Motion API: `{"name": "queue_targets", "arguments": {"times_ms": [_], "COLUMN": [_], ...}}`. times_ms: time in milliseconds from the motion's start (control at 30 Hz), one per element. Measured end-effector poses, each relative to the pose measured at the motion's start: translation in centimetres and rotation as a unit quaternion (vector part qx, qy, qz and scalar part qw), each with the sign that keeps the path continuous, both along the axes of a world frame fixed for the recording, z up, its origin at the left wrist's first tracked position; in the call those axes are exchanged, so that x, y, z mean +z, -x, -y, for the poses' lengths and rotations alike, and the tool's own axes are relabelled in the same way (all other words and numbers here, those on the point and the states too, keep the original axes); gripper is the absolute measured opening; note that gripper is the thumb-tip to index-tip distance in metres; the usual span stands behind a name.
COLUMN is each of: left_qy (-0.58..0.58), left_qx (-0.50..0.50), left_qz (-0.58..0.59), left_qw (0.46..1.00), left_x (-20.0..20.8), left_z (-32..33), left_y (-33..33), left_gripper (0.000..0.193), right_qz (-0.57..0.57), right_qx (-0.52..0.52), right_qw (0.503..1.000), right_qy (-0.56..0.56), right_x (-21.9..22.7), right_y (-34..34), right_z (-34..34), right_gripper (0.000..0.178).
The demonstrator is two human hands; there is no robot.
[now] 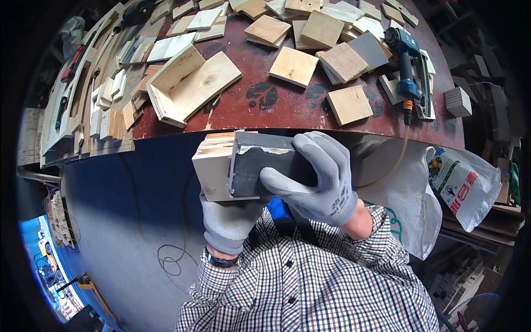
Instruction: The person sands a small wooden block with a sanding block, then places it into a shallow wooden box. They repeat this process with additional blocks, arranging them inside the box.
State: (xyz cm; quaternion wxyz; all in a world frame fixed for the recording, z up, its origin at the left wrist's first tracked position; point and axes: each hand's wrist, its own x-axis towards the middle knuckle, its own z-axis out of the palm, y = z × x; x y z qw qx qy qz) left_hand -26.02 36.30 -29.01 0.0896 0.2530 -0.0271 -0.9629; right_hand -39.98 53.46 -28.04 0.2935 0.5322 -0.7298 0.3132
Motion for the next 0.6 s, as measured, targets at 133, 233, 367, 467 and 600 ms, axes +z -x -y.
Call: {"name": "queue_targets", "arguments": {"times_ms": [133,233,367,467,600], "left_qy": [-0.063,0.053,0.049,-0.039,-0.082], "left_qx": [-0.015,-0.018,-0.026,0.005,0.003], "left_qz": [-0.058,-0.001,0.0,0.013,0.019], "left_qw": [0.996,0.998,0.998,0.999,0.996], "left_x": [0.2,0.0,0.4,2.1,3.8], "left_z": [-0.2,-0.3,-0.6,-1.3,-1.6], "left_y": [-0.8,-0.6,-0.2,0.1,-0.2], "left_gripper": [0.062,0.064,0.066,0.074,0.081], "right_qz": [0.101,0.122,0.093,0.133,0.223], "right_qx": [-0.187,-0.159,-0.061,-0.163,-0.18], "right_qw": [0.976,0.979,0.994,0.977,0.954], "right_qy": [-0.049,0.033,0.015,-0.033,0.087], "right_x": [-0.3,0.4,0.8,0.0,0.0], "right_y": [3.4,2.6,0.1,0.7,3.6], "right_z": [-0.7,-1.3,-1.1,-1.2,-2.4], "right_gripper": [0.063,0.059,0.055,0.058,0.07]}}
